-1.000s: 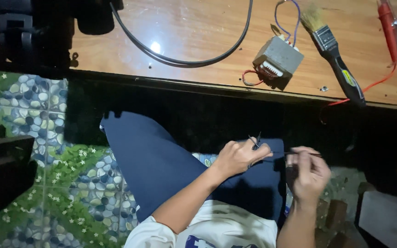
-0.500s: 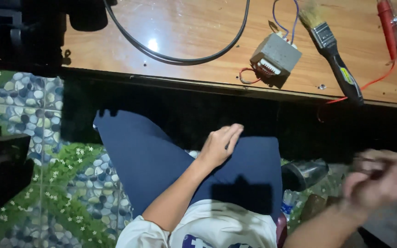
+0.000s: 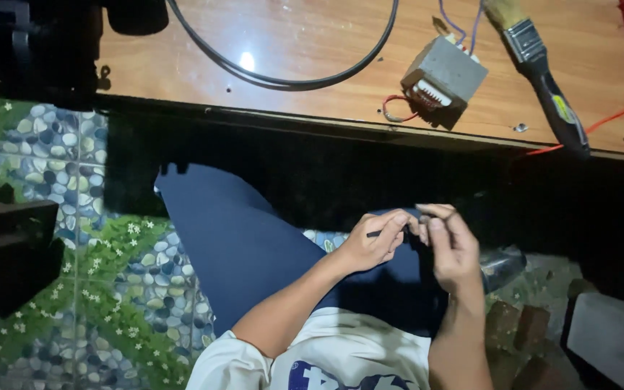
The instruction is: The person is disassembling a component from an appliance housing using a screwdriver, cleaning it with a brush, and then manipulating wires for testing.
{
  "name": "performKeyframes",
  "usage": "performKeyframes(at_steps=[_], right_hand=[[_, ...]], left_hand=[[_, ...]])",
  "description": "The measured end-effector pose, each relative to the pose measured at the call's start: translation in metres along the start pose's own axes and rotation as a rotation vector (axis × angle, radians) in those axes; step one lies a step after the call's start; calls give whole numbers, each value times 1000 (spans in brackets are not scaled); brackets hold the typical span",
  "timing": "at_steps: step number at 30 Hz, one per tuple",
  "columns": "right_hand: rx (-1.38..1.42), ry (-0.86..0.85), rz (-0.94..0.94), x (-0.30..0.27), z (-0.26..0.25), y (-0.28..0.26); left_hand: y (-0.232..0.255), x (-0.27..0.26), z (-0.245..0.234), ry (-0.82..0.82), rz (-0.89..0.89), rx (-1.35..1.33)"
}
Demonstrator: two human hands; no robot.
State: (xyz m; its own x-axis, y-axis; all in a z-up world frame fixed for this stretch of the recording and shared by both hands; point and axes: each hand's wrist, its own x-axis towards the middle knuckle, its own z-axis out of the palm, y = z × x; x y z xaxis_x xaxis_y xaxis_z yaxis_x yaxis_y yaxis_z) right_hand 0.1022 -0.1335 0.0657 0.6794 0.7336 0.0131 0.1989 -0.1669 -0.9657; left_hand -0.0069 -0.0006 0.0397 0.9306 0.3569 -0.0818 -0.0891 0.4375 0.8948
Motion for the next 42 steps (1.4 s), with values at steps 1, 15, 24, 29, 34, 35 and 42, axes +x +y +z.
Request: performKeyframes(at_steps=[1,15,24,29,34,35,42], right_hand=[[0,-7,4,2,6,-7],[-48,162,-70,-1,9,24],[-86,137,16,-3,31,-15],[-348,79,-106,3,40,-13],[-475,59,-197,11,47,-25],[-503,63,-222,11,49,-26],[-536,48,-301,13,51,-25]], left_hand=[[-4,-2,-1,7,-2,-2],[21,0,-9,39,183,426],[-60,3,-23,344,-87,1175],[-72,7,-25,375,-91,1271],[-76,10,-23,414,-84,1338],[-76,10,-25,406,-87,1332],[-81,11,-26,382,-122,1306]])
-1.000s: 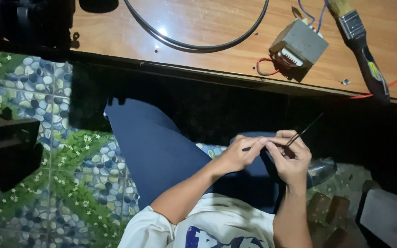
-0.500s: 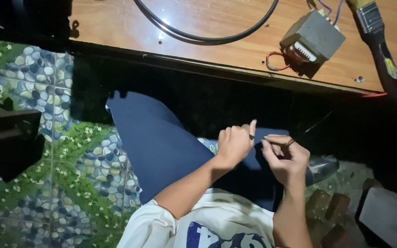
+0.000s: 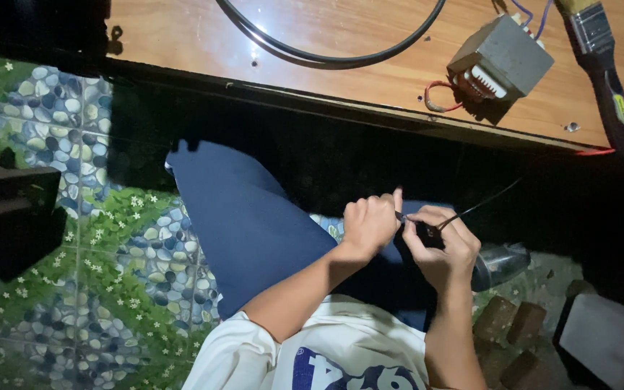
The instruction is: The person is disassembling a component from an appliance housing using a screwdriver, cleaning it with a brush, and then manipulating wires for testing.
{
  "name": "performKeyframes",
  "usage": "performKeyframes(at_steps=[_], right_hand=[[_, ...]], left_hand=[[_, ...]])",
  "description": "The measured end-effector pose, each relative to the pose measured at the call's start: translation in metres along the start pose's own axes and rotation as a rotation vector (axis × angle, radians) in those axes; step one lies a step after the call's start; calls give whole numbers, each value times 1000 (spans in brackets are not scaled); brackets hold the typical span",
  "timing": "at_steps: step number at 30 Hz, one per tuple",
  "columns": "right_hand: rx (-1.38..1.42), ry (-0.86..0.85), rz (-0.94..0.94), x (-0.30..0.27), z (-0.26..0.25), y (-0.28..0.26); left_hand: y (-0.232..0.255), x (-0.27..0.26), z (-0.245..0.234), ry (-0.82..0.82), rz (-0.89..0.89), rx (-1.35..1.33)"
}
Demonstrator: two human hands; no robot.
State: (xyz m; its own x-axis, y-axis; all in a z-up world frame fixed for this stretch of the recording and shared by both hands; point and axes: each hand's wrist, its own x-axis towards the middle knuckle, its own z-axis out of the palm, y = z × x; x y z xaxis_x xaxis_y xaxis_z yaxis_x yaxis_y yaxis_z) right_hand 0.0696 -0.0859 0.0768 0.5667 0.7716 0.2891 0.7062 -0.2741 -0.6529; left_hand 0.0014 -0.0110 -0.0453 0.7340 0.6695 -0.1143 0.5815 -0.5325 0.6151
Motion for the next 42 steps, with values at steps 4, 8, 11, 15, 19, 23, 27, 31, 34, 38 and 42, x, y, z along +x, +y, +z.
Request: performKeyframes(at_steps=[4,8,11,15,19,23,27,31,34,38,42], right_hand=[[18,12,7,1,3,0],[14,16,2,0,5,3],[23,7,-12,2,4,2],[43,-8,1,4,2,1],[65,-36,49,3,1,2],[112,-22,104,0,-1,8],[111,-1,91,-1,-2,7],[119,-8,88,2,-3,0],[80,-4,29,6,-3,-7],[66,-17,26,4,-1,-9],[93,-12,78,-1,0,-3]], left_hand=[[3,-1,-4,-45,-9,-15],[1,0,0,-91,-32,-20],[2,0,0,-120,-48,-38],[3,2,-5,-116,-62,-12],[4,2,-11,-124,-62,-21],[5,4,-16,-168,-94,-43],[5,3,-16,-124,-86,-66],[5,2,-13,-103,-80,-59],[4,0,-9,-57,-44,-40],[3,-1,-8,6,-16,-6],[4,0,-10,8,-24,-10]])
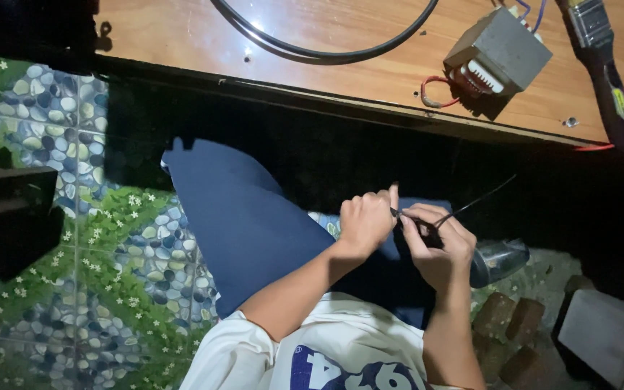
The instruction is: The person is disassembling a component from an appliance housing using a screwdriver, cleaning it with a brush, and then manipulating wires for testing.
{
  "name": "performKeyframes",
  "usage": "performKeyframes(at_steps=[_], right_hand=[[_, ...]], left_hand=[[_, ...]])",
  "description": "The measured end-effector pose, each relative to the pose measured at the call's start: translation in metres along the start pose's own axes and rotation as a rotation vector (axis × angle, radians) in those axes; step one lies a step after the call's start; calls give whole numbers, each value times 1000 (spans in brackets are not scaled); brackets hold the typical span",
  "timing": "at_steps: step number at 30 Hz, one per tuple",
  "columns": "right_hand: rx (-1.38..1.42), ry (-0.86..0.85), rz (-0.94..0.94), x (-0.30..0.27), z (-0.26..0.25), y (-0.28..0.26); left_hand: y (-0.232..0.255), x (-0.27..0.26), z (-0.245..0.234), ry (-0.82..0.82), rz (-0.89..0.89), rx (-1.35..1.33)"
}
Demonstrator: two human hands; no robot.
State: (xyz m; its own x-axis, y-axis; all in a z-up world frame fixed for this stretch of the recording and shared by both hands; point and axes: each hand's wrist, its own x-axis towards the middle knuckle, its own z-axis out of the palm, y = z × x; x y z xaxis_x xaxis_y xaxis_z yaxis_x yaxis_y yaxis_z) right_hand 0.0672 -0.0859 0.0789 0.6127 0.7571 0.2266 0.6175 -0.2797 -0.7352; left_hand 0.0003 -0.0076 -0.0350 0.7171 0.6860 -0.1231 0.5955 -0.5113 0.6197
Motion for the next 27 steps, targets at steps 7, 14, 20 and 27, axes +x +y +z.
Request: performKeyframes(at_steps=[7,14,20,27], right_hand=[[60,46,83,-1,-2,17],[123,82,240,-10,0,34],[259,89,425,-22,1,47],[365,73,402,-20,1,42]], left_hand=[[12,6,-38,-96,-89,-281],[35,8,-78,2,47,-733],[32,8,-75,11,122,-720],[25,6,-61,-37,48,-602]])
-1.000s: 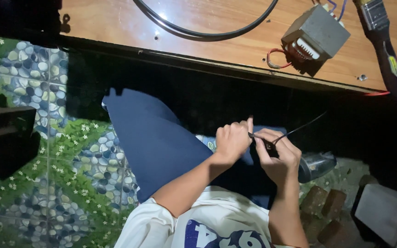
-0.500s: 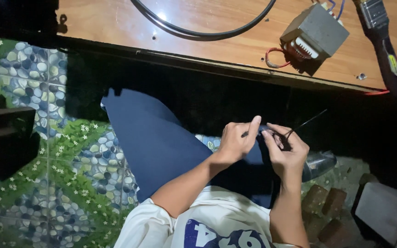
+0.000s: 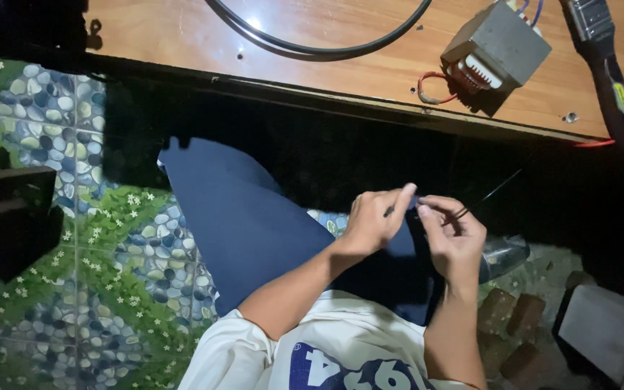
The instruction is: The person is disassembling a component from an appliance housing using a screwdriver, cleaning it with a brush, and then manipulating wires for testing.
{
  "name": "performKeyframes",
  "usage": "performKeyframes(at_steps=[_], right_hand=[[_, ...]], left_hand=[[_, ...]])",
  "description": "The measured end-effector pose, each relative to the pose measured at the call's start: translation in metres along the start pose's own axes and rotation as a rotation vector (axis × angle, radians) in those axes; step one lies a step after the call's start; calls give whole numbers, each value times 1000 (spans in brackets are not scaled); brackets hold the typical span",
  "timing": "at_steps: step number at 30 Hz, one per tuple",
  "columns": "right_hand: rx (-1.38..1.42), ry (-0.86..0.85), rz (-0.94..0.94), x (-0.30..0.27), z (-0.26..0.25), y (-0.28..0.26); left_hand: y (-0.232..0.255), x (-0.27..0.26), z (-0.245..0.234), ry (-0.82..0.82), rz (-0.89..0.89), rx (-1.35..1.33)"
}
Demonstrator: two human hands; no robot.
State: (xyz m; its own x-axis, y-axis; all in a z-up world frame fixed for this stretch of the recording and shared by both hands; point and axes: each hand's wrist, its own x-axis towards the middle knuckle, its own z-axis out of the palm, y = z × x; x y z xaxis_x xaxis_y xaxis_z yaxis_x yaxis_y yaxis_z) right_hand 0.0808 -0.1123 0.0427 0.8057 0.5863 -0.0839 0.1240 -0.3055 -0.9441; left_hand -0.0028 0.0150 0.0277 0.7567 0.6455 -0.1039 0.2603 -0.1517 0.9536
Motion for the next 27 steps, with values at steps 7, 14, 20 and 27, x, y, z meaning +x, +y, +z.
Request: performKeyframes(at_steps=[7,14,20,27], right_hand=[[425,112,78,0,-18,31],[43,69,-78,9,-32,22],[-744,-88,-270,7,-53,27],[-618,-118,122,-5,-55,-15]], left_hand=[[-31,-4,16,-136,-111,169],[-31,-11,26,-350,-160,262],[-27,-13,20,-374,-166,265],[-26,-9,16,-354,-209,208]])
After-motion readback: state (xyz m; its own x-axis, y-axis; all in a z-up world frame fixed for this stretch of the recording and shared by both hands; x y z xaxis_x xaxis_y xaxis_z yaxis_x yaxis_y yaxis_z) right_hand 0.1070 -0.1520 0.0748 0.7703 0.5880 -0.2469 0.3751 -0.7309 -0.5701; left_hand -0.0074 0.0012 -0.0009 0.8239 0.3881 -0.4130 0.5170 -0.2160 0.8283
